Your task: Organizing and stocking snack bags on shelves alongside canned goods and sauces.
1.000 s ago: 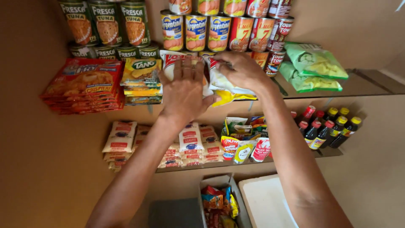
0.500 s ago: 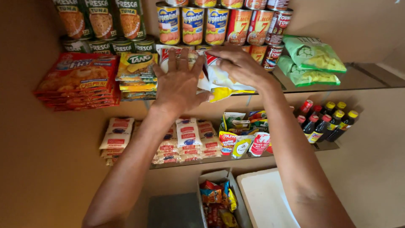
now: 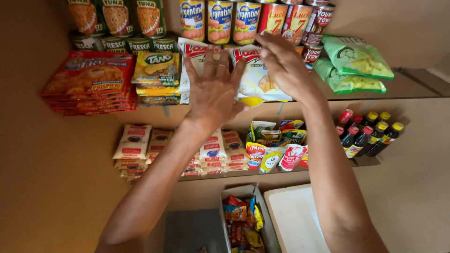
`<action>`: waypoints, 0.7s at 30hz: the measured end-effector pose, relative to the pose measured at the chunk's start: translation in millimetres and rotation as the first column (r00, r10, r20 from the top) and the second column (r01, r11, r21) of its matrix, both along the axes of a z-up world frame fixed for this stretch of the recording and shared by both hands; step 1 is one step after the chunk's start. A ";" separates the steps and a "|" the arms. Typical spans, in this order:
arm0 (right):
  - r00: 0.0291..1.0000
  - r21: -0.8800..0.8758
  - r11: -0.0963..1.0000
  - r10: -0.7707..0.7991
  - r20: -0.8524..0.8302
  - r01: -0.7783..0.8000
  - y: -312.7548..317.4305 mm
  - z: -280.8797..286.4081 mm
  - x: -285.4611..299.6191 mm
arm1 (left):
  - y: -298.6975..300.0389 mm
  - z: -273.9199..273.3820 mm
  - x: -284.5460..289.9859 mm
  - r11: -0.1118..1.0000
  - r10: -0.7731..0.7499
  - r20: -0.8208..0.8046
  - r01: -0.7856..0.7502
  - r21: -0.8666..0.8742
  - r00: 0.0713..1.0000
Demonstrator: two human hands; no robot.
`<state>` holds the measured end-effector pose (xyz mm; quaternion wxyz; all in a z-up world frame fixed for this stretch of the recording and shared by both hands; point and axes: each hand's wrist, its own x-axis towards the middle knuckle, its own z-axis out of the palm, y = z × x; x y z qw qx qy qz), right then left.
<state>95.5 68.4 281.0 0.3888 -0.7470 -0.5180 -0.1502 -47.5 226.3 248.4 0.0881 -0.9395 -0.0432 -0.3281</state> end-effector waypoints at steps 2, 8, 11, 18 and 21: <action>0.997 -0.041 0.998 -0.046 0.069 0.049 -17.3 -5.3 -5.6 | 1.8 -0.8 -0.8 1.000 -0.007 0.014 0.007 0.000 1.000; 0.983 -0.187 0.978 -0.062 0.172 0.094 -43.0 -11.2 -30.2 | 4.5 6.8 -6.5 0.997 -0.075 0.051 0.076 -0.012 0.996; 0.983 -0.210 0.978 0.021 0.181 0.018 -39.4 -19.3 -14.8 | 7.2 8.6 -0.6 0.995 -0.098 0.032 0.099 -0.015 0.995; 0.996 -0.227 0.972 0.079 0.038 -0.068 -37.9 -19.7 -11.5 | 7.9 6.6 -0.5 0.998 -0.069 -0.019 0.069 -0.010 0.997; 0.997 -0.200 0.977 0.072 0.001 -0.071 -39.8 -21.2 -18.6 | 10.7 3.5 -0.4 0.997 -0.074 -0.015 0.074 -0.010 0.997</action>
